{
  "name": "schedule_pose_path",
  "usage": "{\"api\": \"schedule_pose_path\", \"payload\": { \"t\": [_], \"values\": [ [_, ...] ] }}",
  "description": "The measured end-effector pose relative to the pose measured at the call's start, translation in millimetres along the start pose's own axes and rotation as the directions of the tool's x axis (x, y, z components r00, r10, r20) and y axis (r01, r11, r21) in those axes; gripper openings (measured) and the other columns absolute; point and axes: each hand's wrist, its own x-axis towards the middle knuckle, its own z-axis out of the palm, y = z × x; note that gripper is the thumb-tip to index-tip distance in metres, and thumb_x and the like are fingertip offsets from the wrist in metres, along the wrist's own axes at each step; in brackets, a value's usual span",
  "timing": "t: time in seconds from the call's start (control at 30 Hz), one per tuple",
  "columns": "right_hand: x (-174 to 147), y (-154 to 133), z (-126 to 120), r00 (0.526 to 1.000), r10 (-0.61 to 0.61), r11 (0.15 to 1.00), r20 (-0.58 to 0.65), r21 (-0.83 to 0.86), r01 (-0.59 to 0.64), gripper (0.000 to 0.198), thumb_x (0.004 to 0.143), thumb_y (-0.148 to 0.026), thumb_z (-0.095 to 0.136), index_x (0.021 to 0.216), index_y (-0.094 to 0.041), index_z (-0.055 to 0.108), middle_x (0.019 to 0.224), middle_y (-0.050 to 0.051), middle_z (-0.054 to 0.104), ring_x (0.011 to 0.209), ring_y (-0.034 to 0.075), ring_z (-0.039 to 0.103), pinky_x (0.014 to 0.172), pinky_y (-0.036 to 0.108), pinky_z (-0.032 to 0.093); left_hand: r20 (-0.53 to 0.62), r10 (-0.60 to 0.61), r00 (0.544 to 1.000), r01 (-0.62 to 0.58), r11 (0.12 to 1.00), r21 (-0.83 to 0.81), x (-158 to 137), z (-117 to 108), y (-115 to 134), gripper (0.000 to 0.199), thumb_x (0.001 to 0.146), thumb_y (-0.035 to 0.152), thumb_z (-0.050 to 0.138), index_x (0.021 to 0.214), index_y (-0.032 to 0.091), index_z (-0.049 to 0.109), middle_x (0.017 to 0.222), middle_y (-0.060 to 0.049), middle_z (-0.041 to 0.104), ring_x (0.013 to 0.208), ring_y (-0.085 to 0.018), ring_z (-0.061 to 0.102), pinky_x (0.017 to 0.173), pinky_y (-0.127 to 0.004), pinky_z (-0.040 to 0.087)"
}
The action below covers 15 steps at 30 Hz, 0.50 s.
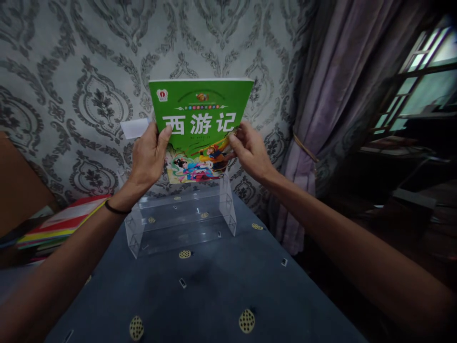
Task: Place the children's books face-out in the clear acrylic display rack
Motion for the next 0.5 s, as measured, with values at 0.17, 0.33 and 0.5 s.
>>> {"api": "schedule_pose_path", "payload": {
  "t": [0.17,0.33,0.5],
  "values": [
    [5.5,12.8,3.0,1.000,-0.008,1.000,-0.025,0.002,0.008,0.047,0.095,-0.060,0.053,0.131,-0.030,0.052,0.123,0.009,0.065,0.109,0.029,0.064,0.066,0.040,0.067,-0.035,0.004,0.999,-0.003,1.000,0.015,3.8,9.4,-6.2,0.032,0.103,0.047,0.039,0.107,0.023,0.060,0.101,-0.006,0.071,0.086,-0.020,0.065,0.075,-0.031,0.050],
    [-0.5,27.5,4.5,1.000,0.017,0.999,-0.004,0.045,-0.017,0.050,0.094,-0.062,0.053,0.132,-0.029,0.048,0.125,0.010,0.063,0.108,0.028,0.065,0.066,0.042,0.068,-0.031,-0.008,0.999,0.009,1.000,0.030,0.2,23.6,-20.2,0.037,0.102,0.053,0.040,0.101,0.022,0.060,0.084,-0.003,0.066,0.073,-0.018,0.064,0.069,-0.029,0.049],
    [-3.9,39.0,2.8,0.999,0.030,0.998,-0.014,0.053,-0.029,0.046,0.093,-0.060,0.054,0.124,-0.027,0.051,0.123,0.011,0.063,0.108,0.029,0.065,0.073,0.048,0.067,-0.044,0.035,0.998,-0.033,0.998,0.053,-1.9,36.9,-28.1,0.044,0.102,0.059,0.038,0.095,0.021,0.058,0.080,-0.002,0.062,0.075,-0.019,0.064,0.070,-0.029,0.050]
  ]
}}
